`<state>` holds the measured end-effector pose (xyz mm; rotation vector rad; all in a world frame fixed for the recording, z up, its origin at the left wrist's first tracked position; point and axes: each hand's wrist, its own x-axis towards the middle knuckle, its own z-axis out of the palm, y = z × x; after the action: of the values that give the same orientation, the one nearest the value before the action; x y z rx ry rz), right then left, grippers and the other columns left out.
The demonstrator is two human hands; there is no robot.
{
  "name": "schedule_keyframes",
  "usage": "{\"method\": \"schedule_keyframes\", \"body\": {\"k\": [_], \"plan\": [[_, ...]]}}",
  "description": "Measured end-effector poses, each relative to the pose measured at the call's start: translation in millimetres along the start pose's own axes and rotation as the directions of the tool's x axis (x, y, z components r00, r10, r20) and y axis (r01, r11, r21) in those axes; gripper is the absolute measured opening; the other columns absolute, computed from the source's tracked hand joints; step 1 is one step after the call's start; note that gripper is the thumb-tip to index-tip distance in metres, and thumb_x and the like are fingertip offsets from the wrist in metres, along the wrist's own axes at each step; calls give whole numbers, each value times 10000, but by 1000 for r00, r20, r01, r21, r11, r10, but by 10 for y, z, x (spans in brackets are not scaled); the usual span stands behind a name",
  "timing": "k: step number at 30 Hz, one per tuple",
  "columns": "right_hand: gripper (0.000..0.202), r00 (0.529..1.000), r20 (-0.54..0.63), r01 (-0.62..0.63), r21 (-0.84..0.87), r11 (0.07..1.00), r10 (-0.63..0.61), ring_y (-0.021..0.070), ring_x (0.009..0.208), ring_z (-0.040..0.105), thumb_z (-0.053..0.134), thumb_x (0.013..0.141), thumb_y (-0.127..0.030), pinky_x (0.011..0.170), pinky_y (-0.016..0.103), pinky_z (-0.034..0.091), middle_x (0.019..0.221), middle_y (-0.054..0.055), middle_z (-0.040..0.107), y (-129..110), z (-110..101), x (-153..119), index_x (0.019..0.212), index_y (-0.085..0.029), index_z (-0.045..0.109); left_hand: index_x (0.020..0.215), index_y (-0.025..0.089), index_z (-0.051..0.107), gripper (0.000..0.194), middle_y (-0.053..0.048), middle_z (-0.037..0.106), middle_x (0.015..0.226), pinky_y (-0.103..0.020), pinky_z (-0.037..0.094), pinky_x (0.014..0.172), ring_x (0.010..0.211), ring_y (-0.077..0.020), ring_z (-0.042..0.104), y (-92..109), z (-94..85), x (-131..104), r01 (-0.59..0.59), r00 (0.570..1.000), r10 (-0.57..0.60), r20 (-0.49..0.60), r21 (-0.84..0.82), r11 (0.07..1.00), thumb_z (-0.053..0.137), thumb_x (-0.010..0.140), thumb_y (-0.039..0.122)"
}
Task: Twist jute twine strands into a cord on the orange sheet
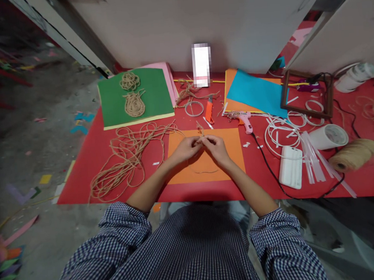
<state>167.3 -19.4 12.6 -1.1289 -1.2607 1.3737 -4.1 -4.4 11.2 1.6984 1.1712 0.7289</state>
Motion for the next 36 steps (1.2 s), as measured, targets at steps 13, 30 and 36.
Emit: {"method": "schedule_keyframes", "body": {"k": [13,30,36], "plan": [[376,951,-296,70,496,865,93,82,480,115,785,852,-492,419,198,164,636,-103,177,-17,-169,97,811,-239,509,909,200,632,412,25,489,649,-254,347,542,548,-111,440,-103,-238,95,-215,721,-72,-689,-322,922,571,1011,595],[431,948,-190,228,-148,962,-254,143,676,475,540,1038,-599,650,278,397,751,-13,508,-6,-14,-17,806,-236,550,1251,220,608,354,-94,675,1032,-395,518,834,914,-211,617,68,-21,-69,-371,709,438,-553,236,898,472,1067,490],[392,930,62,340,-522,782,-363,180,686,524,437,1095,-505,692,325,381,740,7,581,-66,-10,-95,840,-235,561,906,207,632,304,-90,685,906,-432,472,925,956,-247,578,18,38,-79,-426,785,574,-234,471,773,429,1079,353]]}}
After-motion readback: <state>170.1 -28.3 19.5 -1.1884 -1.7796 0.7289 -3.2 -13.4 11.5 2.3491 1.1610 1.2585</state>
